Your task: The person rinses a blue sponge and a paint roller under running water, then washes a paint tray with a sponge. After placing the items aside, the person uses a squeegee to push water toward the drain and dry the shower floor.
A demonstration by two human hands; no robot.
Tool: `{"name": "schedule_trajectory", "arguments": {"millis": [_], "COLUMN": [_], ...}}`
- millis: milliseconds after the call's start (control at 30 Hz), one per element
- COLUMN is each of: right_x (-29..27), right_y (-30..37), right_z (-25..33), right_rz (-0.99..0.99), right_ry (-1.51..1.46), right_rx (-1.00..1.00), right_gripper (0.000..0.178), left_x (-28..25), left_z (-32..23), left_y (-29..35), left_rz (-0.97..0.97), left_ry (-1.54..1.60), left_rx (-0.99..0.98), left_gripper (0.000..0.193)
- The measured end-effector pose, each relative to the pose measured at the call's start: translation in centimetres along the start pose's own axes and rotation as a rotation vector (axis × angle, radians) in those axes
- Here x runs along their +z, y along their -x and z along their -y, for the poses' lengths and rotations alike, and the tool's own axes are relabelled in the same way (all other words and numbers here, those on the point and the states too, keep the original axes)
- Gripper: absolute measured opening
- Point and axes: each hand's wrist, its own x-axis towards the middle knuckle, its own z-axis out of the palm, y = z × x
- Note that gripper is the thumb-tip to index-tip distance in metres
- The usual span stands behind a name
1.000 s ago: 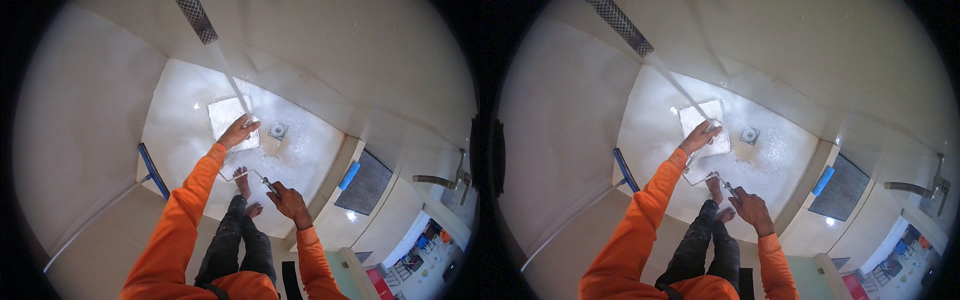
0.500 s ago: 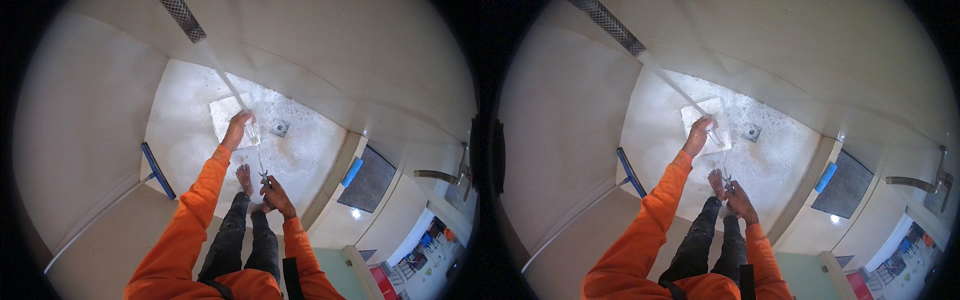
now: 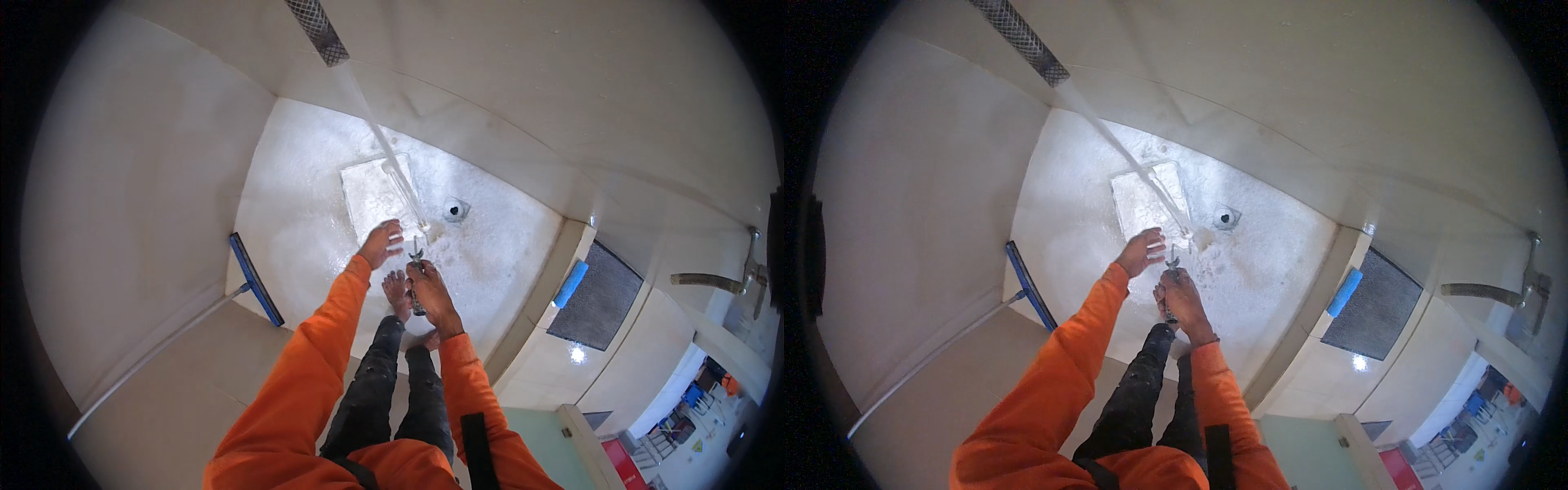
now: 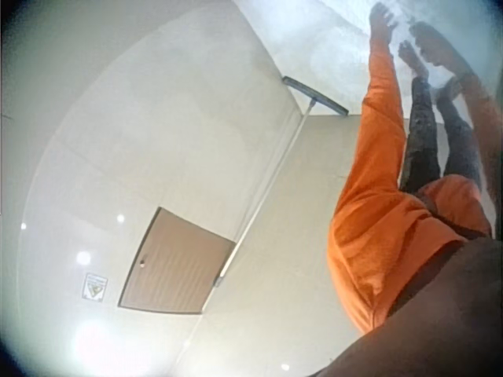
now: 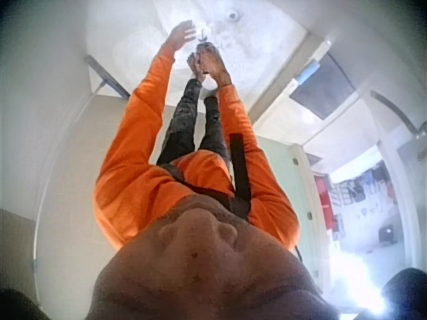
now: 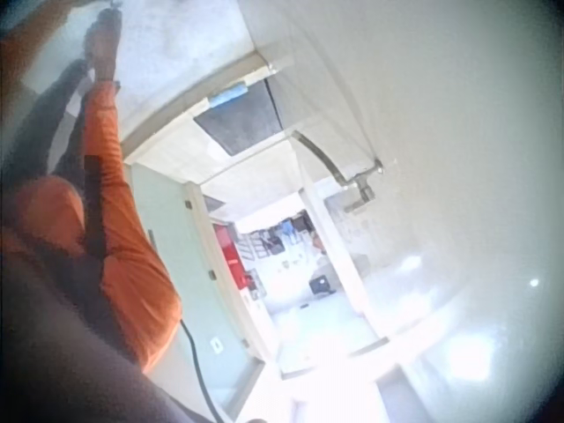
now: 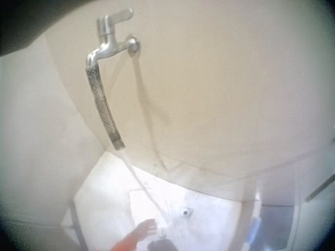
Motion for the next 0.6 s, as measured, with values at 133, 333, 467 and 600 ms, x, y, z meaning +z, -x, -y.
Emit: {"name": "schedule_trajectory", "arguments": {"millis": [133, 333, 467, 600], "right_x": [0.5, -0.6, -3.7, -4.1], "right_y": [-0.7, 2.2, 2.2, 2.1], "right_z": [-0.5, 0.4, -2.5, -3.9], "right_rz": [0.137, 0.176, 0.173, -0.036], "right_ry": [-0.166, -0.340, -0.410, -0.192], "right_rx": [0.049, 0.058, 0.058, 0.030], "right_gripper": [0.020, 0.021, 0.019, 0.019], "left_x": [2.6, 3.3, 4.0, 5.4], "left_z": [0.3, -1.4, -4.2, -6.8], "left_y": [-0.2, -1.7, -1.2, -0.1], "left_rz": [-0.023, 0.041, 0.178, 0.131], "left_ry": [0.522, 0.684, 0.464, 0.395], "left_rx": [-0.089, 0.029, 0.041, 0.102], "left_gripper": [0.050, 0.041, 0.030, 0.032]}}
